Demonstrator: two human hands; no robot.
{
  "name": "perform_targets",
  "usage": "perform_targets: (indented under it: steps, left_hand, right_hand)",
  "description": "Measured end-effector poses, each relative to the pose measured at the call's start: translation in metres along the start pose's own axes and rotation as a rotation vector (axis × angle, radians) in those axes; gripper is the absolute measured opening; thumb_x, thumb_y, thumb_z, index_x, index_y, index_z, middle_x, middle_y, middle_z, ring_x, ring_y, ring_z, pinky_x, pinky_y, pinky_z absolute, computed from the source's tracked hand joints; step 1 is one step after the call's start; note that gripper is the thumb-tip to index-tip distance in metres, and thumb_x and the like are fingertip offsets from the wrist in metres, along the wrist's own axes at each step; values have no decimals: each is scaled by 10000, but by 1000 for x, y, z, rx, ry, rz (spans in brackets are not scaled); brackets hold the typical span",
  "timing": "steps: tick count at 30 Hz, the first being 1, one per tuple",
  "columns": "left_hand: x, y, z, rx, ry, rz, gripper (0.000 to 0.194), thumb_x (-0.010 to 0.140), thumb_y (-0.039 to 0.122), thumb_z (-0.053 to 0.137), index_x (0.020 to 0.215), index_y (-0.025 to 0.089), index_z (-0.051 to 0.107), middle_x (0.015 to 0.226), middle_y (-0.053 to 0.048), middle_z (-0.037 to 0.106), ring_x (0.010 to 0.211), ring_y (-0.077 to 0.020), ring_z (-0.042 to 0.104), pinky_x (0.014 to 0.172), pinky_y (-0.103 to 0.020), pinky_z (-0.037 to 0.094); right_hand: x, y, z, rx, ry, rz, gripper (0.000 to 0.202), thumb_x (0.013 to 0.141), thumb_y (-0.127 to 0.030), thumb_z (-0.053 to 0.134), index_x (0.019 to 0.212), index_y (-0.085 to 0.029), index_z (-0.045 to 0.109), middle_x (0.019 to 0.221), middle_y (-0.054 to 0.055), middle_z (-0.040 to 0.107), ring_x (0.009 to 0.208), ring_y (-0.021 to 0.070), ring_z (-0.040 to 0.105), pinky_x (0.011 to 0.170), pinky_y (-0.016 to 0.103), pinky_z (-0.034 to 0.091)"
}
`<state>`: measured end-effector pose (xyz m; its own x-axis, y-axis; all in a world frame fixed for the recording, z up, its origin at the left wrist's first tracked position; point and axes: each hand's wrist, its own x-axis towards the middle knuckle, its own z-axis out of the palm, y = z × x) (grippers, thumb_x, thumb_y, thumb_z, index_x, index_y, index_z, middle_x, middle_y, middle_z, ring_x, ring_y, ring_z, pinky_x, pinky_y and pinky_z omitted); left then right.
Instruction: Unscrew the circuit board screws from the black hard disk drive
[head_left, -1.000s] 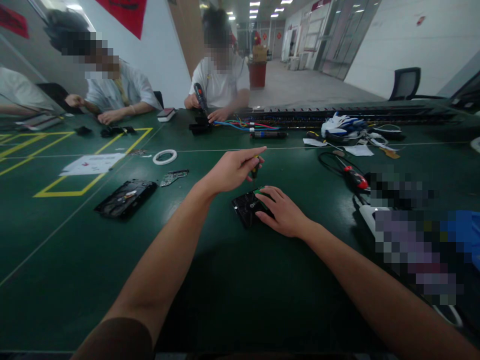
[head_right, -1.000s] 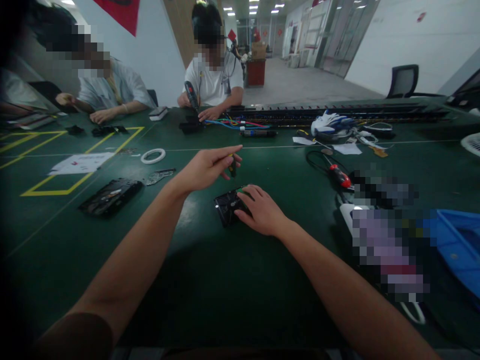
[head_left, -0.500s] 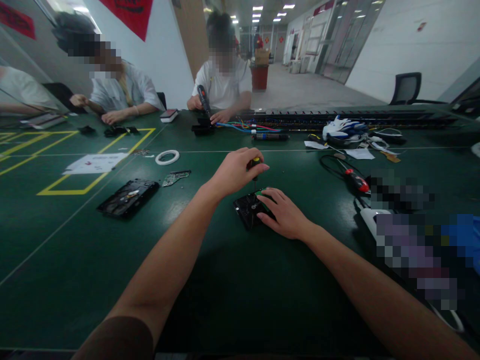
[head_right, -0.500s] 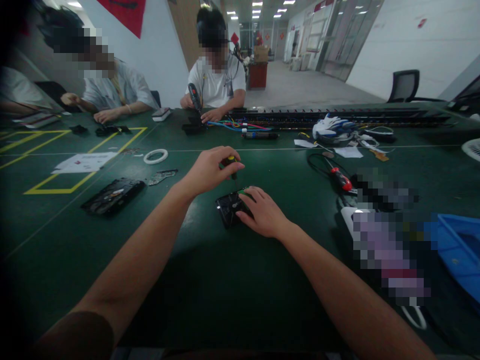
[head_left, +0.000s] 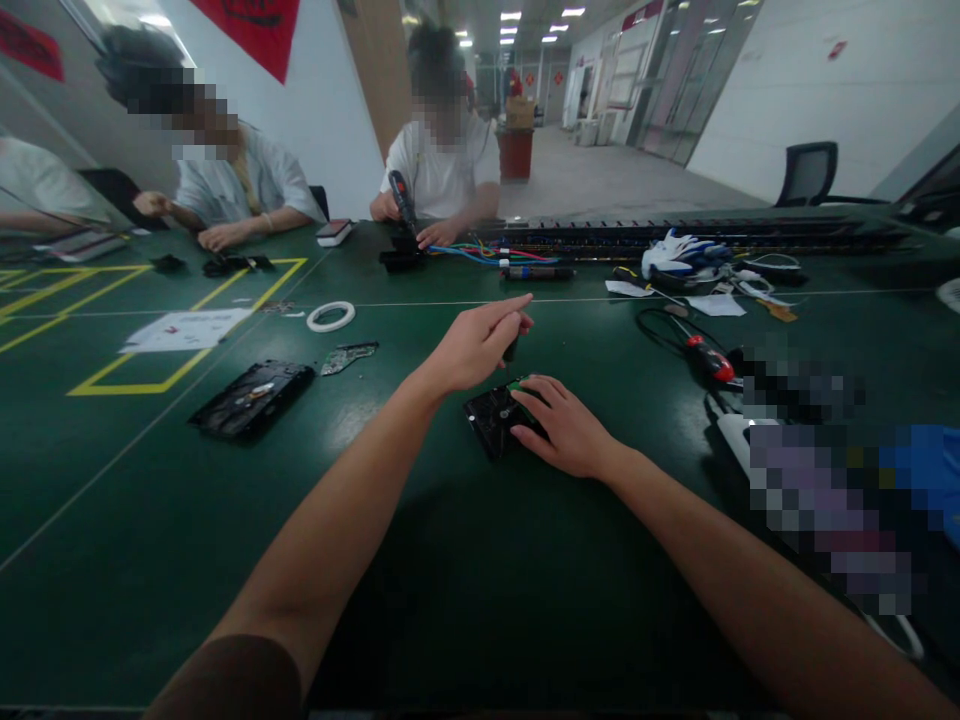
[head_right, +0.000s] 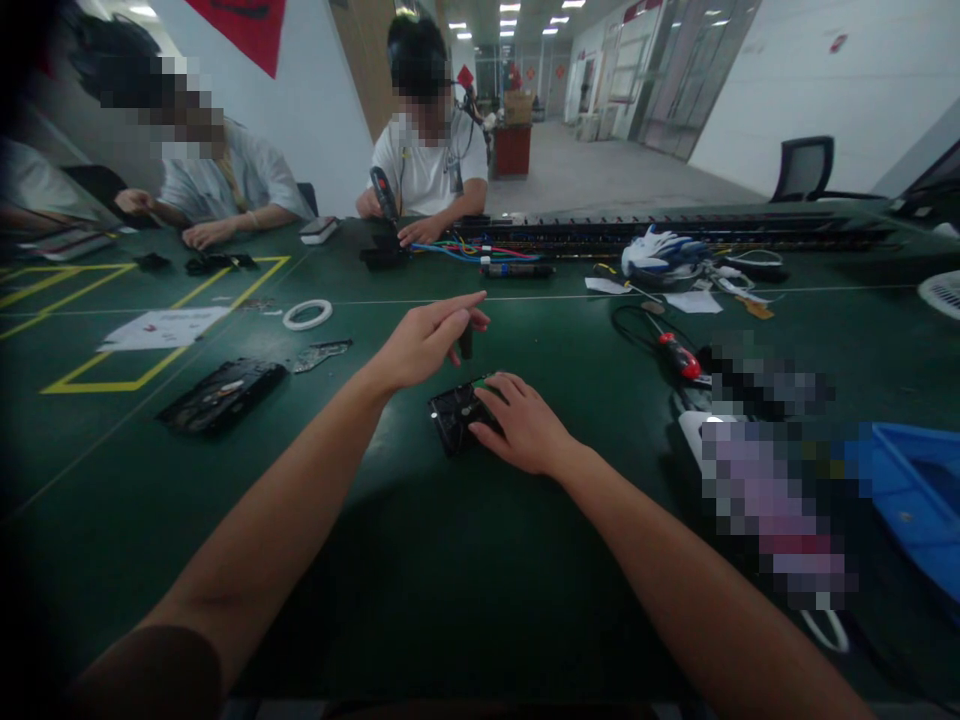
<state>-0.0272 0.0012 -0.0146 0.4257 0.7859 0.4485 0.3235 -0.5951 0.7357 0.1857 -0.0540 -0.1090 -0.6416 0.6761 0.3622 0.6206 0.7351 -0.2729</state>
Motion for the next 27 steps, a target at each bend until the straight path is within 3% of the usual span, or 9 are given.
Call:
perform_targets:
  steps: [3,7,11,18,23,27]
  left_hand:
    - [0,1,-2,-80,24,-16,474,1059,395,486,1435,150,638,1162,-116,762,956,-178,717,582,-216,585]
    - [0,8,-7,-20,43,-14,411,1027,388,559,1326,160,726,1068,-99,781,829,-148,704,600,-224,596]
    - [1,10,-9,62,40,18,326,987,421,645,1147,183,799,1096,-97,770,824,-155,695,578,-225,573]
    - [3,-2,-3,109,112,22,327,890,522,770,886,195,769,924,-65,732,796,-160,664,632,-258,560]
    - [4,-3,1,13,109,5,379,914,546,731,895,169,761,920,-72,714,739,-136,654,557,-220,550]
    - [3,-2,0,-104,61,-10,398,955,527,681,1066,157,781,994,-84,734,695,-109,651,567,-218,587]
  right_hand:
    - [0,0,0,-9,-3,7,538,1060,-525,490,1471,-181,534,1502,177,531,1479,383,416,1194,645,408]
    - [0,-1,-2,1,3,-1,522,1058,-524,493,1466,-201,538,1501,167,534,1481,376,418,1205,644,399]
    - [0,-1,-2,-2,-1,5,529,1058,-528,489,1470,-198,534,1508,170,530,1481,382,418,1204,653,398]
    - [-1,-1,-2,9,-1,7,523,1057,-525,491,1484,-225,525,1514,158,529,1483,387,414,1185,672,410]
    - [-1,-1,-3,-2,-10,1,539,1062,-534,477,1478,-195,530,1510,164,529,1483,375,414,1210,643,395]
    - [0,-1,-3,3,-7,-5,532,1060,-533,482,1475,-205,537,1501,162,538,1476,376,424,1207,653,396]
